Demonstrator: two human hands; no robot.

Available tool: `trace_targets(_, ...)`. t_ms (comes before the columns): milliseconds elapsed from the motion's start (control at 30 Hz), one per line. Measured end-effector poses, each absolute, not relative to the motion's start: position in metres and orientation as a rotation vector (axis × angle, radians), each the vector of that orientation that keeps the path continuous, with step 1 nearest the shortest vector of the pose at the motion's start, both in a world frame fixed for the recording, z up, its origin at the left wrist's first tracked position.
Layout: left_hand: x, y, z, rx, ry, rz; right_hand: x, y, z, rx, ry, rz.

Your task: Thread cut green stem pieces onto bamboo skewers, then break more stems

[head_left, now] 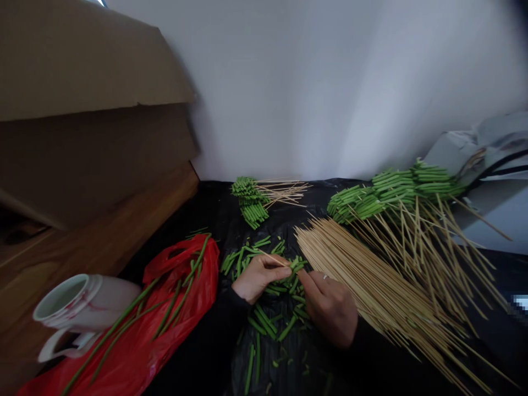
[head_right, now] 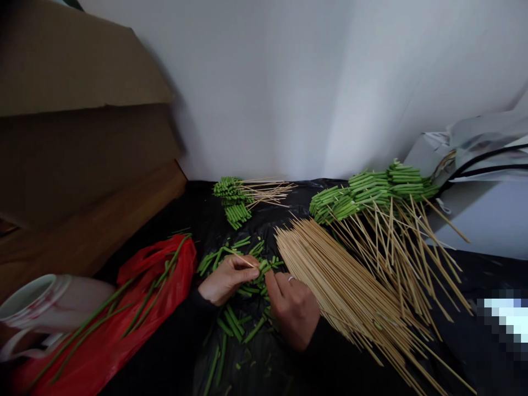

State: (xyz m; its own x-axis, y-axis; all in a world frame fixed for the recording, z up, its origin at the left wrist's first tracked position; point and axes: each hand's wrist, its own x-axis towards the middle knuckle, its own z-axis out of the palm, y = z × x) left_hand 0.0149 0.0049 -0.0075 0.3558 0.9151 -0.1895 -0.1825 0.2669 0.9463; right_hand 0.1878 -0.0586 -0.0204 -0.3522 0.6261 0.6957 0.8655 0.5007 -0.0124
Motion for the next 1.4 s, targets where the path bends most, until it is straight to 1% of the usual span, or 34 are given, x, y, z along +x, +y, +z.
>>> trace_targets(133,0.014,0.005,-0.004,1.141,0.912,0.859,0.188,-0.059,-0.020,-1.200,-2.127,-0.468)
trace_targets(233,-0.003,0.015,0.004,1.267,0.975,0.838,0.194,-0.056,-0.020,-1.228,-2.118,-0.475)
trace_targets(367,-0.036,0.033,0.012,1.256,1.258,1.133,0.204,-0.049,-0.019,-1.321,-2.061,-0.531)
trace_targets(467,-0.048,0.040,0.011,1.394,1.407,1.197,0.207,-0.046,-0.020,-1.347,-2.045,-0.542)
trace_targets(633,-0.046,0.041,-0.001,1.892,1.577,1.005,0.208,-0.046,-0.022,-1.336,-2.062,-0.503)
trace_targets(767,-0.046,0.040,-0.008,2.270,1.700,0.756,0.209,-0.045,-0.023,-1.335,-2.052,-0.501)
trace_targets(933,-0.047,0.039,-0.009,2.447,1.783,0.466,0.208,-0.046,-0.023,-1.343,-2.060,-0.509)
trace_targets(1033,-0.048,0.040,-0.008,2.468,1.783,0.417,0.207,-0.047,-0.021,-1.348,-2.068,-0.519)
trace_targets(1400,-0.043,0.039,-0.008,2.473,1.847,0.417,0.207,-0.047,-0.024,-1.349,-2.078,-0.477)
